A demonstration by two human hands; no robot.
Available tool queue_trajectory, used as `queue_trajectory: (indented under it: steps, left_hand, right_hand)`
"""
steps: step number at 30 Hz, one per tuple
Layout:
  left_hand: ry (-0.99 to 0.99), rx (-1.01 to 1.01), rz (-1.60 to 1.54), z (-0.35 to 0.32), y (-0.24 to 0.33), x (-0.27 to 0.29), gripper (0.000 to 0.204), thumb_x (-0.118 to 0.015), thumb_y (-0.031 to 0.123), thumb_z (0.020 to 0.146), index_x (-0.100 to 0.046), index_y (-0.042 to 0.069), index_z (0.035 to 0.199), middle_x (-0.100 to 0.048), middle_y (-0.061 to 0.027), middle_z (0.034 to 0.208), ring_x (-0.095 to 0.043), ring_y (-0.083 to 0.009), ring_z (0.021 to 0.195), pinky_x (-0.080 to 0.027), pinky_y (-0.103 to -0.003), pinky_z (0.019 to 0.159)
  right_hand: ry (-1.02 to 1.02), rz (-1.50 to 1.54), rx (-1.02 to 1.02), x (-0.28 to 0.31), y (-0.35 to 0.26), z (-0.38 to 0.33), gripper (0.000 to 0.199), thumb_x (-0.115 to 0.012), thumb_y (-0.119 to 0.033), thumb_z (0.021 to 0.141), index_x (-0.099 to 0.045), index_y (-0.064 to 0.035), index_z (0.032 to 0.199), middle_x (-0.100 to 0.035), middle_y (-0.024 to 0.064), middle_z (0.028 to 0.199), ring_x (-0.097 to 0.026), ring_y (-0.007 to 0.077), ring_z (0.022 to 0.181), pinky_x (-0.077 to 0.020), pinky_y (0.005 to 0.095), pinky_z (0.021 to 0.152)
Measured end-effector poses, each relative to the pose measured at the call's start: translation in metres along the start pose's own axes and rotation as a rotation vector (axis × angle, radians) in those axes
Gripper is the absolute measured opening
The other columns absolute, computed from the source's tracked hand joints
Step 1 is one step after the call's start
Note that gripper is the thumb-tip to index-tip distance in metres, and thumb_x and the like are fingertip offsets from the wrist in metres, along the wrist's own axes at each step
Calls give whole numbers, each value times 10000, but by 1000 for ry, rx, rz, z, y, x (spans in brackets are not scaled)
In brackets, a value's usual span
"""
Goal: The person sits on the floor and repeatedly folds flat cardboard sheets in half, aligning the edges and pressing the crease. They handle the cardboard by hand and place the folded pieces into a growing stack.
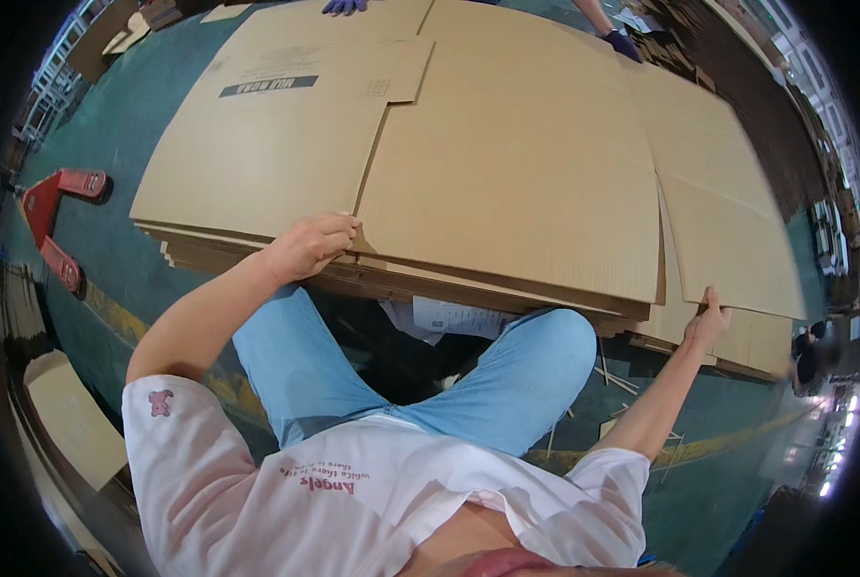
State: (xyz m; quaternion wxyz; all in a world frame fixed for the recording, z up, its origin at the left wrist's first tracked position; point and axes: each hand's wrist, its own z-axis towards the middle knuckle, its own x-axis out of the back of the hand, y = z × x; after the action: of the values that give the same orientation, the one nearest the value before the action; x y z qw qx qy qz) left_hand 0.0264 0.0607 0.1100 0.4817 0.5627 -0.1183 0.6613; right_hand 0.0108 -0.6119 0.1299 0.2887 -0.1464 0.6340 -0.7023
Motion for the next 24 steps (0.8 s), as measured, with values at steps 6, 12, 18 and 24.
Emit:
queue_trajectory:
  steps: [6, 12, 18, 24]
  left_hand:
    - [53, -63, -34, -1, -3, -2, 173, -640, -43, 691, -567, 13, 838, -589, -128, 956, -584, -323, 1020, -497, -407, 856]
    - [60, 6, -206, -5, -6, -2, 146, -629, -70, 688, -568, -1, 802, -585, -126, 955, -582, -311, 1019, -498, -391, 847]
    - [168, -18, -224, -5, -5, -3, 129, -642, -14, 695, -568, 10, 798, -593, -105, 945, -583, -289, 949, -493, -368, 779]
    - [239, 5, -237, -14, -13, -14, 139, -647, -12, 668, -555, 29, 763, -588, -79, 895, -579, -275, 891, -489, -354, 754]
  right_hand:
    - [-246, -482, 482, -29, -49, -79, 378, -654, 36, 762, -522, 48, 1116, -580, 105, 1047, -560, 189, 937, -457, 307, 840]
    - [-627, -753, 960, -139, -97, -168, 565, -571, 118, 663, -509, 13, 1214, -567, 139, 1208, -551, 265, 1104, -423, 366, 953]
    - [-1240, -756, 1387, -282, -29, -344, 397, -542, -17, 721, -551, -28, 1118, -562, 161, 1153, -526, 331, 1095, -434, 413, 904]
    - [-1165, -812, 1454, -289, 7, -381, 320, -551, -105, 761, -545, 11, 1059, -532, 176, 1111, -525, 323, 1013, -447, 418, 856]
